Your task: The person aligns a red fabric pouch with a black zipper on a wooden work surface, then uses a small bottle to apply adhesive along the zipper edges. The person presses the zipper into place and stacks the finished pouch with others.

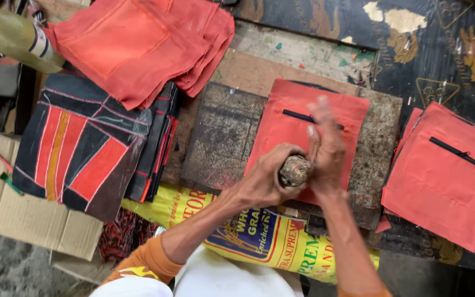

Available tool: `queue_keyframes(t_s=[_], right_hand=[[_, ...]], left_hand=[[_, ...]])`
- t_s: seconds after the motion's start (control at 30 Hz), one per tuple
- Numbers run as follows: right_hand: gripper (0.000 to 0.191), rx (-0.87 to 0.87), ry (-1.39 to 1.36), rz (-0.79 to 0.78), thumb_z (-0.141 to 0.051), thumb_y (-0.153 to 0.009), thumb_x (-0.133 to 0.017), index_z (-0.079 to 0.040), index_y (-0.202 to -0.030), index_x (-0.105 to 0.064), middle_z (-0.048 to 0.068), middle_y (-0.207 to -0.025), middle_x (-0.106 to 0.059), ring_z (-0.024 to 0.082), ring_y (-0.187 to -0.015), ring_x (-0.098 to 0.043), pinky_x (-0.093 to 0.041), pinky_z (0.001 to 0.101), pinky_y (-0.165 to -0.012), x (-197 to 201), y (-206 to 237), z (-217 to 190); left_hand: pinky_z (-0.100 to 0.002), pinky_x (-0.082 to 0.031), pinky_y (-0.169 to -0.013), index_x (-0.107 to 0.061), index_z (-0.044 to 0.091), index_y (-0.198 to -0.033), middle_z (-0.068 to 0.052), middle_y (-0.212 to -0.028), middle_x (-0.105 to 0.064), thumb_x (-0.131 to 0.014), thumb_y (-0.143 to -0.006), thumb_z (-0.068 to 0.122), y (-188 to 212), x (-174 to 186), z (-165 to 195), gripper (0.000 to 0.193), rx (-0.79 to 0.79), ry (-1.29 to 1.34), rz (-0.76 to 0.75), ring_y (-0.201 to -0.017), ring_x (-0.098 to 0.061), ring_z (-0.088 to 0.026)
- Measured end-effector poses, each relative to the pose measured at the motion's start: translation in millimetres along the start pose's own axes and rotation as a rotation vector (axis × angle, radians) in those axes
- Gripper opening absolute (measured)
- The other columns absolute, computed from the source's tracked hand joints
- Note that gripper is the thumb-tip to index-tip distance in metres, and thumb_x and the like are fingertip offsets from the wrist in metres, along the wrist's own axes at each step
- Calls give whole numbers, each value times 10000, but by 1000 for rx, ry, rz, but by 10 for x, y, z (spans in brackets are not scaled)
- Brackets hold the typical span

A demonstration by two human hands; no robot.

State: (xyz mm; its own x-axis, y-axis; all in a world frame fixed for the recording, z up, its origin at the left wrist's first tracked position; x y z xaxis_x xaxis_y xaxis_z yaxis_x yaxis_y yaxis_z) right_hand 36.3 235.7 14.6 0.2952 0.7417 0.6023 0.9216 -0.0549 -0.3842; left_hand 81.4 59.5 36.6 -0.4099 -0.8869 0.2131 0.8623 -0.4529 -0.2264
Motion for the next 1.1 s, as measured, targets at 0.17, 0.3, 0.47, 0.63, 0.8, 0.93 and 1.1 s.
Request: queue_keyframes(t_s=[0.17, 0.3, 0.47, 0.63, 0.8, 0.93, 1.1], right_hand=[[444, -11, 11, -57, -58, -1055, -464, 16, -1492, -486, 217, -1538, -516, 363, -1480, -456, -395, 441, -1223, -309, 326, 107], [517, 69, 149, -160, 1, -1046, -519, 28, -1548, -400, 219, -1567, -472, 402, -1506, -392, -342, 473, -1248, -310, 273, 89], [564, 81, 222, -161, -4, -1021, -525, 37, -1558, -360, 227, -1582, -445, 416, -1508, -374, -299, 498, -1266, -358, 232, 6], [585, 135, 259, -188, -56, -1027, -572, 46, -1558, -347, 263, -1577, -425, 447, -1504, -350, -269, 531, -1268, -402, 207, 17], [583, 98, 234, -181, -43, -1019, -554, 53, -1553, -342, 257, -1584, -424, 441, -1512, -347, -267, 525, -1275, -425, 290, 80], [584, 116, 244, -177, -64, -998, -559, 52, -1540, -378, 258, -1573, -450, 431, -1498, -366, -252, 542, -1265, -431, 245, 87], [514, 120, 405, -3, -171, -1054, -644, 20, -1506, -490, 231, -1477, -573, 398, -1410, -490, -308, 543, -1156, -154, -506, 261]], left_hand=[[-379, -557, -879, -589, 43, -1193, -132, -1050, -667, -818, -803, 178, 111, 280, 98, 472, 129, -84, -94, -955, -691, -283], [-369, -570, -847, -591, 50, -1198, -129, -1055, -668, -815, -849, 198, -70, 287, 3, 440, 157, -34, 3, -915, -683, -270], [-394, -555, -933, -588, 66, -1211, -150, -1121, -671, -802, -837, 158, 100, 366, 170, 441, 40, -65, -47, -1029, -689, -294], [-374, -569, -870, -579, 63, -1240, -139, -1103, -670, -808, -821, 190, 20, 438, 31, 493, 197, -114, -10, -964, -697, -270], [-381, -566, -877, -590, 69, -1211, -137, -1085, -668, -826, -778, 183, 65, 445, 107, 506, 166, -145, -28, -954, -684, -276], [-362, -570, -884, -573, 74, -1226, -111, -1086, -674, -828, -812, 180, 165, 513, 14, 498, 136, -76, -31, -970, -701, -247], [-348, -565, -881, -567, 51, -1228, -116, -1095, -645, -832, -811, 129, -26, 538, -477, 500, 101, -131, 123, -973, -686, -216]])
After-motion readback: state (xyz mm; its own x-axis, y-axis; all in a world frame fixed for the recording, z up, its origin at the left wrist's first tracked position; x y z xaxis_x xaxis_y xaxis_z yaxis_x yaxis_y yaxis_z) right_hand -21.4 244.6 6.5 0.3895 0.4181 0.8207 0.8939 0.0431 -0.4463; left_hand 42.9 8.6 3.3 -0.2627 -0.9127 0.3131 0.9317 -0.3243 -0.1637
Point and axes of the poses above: each hand's wrist, its own y-axis away from the middle knuckle, its own x-axis out of the back of the hand, z = x × y, the point moved 3 cm from there along -y, towards the middle knuckle
